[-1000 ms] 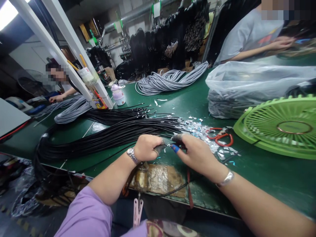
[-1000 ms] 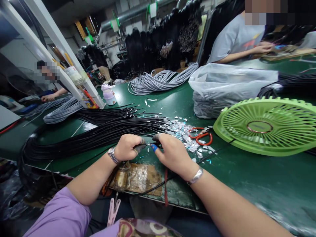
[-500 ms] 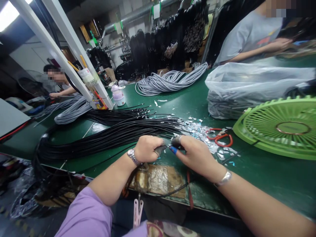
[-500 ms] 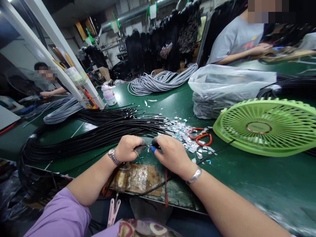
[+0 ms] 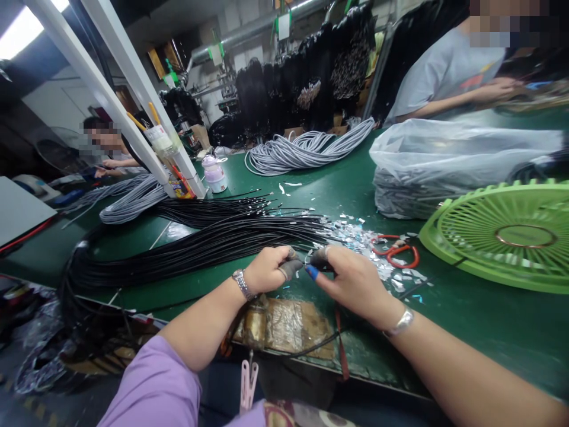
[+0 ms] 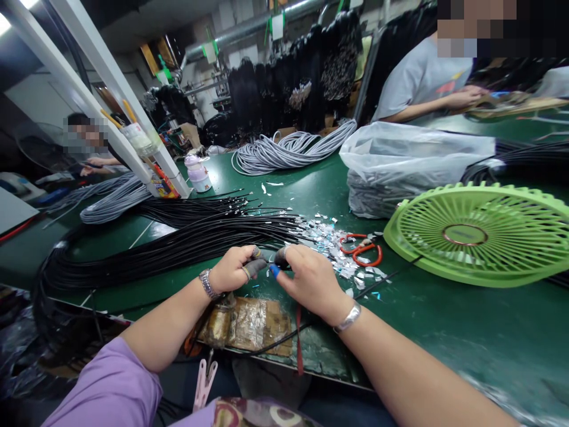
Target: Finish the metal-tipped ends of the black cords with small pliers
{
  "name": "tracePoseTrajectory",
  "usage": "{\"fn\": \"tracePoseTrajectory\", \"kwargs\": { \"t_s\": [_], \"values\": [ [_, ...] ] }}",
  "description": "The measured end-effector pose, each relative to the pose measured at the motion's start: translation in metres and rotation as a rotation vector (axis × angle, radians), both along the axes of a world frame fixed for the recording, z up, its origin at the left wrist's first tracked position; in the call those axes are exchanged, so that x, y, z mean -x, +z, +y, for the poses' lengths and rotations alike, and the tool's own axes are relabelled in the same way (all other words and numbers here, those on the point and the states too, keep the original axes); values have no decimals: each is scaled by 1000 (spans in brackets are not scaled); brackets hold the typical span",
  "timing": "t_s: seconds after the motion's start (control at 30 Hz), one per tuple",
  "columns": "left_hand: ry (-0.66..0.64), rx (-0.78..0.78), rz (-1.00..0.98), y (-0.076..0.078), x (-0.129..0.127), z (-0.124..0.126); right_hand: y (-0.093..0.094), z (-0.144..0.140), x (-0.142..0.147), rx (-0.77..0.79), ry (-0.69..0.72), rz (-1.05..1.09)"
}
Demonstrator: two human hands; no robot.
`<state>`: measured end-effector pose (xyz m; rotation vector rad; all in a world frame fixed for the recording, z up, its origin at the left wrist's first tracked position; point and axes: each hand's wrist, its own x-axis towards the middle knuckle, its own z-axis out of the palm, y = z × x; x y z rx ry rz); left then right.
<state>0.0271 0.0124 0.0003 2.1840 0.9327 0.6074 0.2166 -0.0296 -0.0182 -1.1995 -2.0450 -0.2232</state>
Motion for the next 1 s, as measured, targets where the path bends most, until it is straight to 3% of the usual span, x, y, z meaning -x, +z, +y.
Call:
{"fn": "tracePoseTrajectory", "kwargs": {
  "t_s": [0.1, 0.17, 0.3, 0.4, 0.5, 0.6, 0.73, 0.9, 1.0],
  "values": [
    [7, 398, -78, 0, -2, 2, -1, 1, 0, 50, 0, 35],
    [16, 544, -142, 0, -2, 3, -2, 3, 0, 115, -6, 59],
    [56, 605, -242, 1, -2, 5, -3, 9, -3, 385, 34, 214],
    [83, 585, -255, 3, -2, 4, -4, 14, -5, 584, 164, 489],
    [94, 572, -242, 4, -3, 3, -5, 15, -2, 666, 254, 780],
    [78, 579, -223, 4, -4, 3, -7, 12, 2, 704, 284, 958],
    [77, 625, -236, 3, -4, 3, -10, 9, 6, 708, 311, 1007],
    [85, 691, -258, 3, -4, 3, -14, 9, 8, 618, 328, 901],
    [57, 750, -256, 5, -3, 3, -11, 7, 5, 474, 259, 680]
  ]
}}
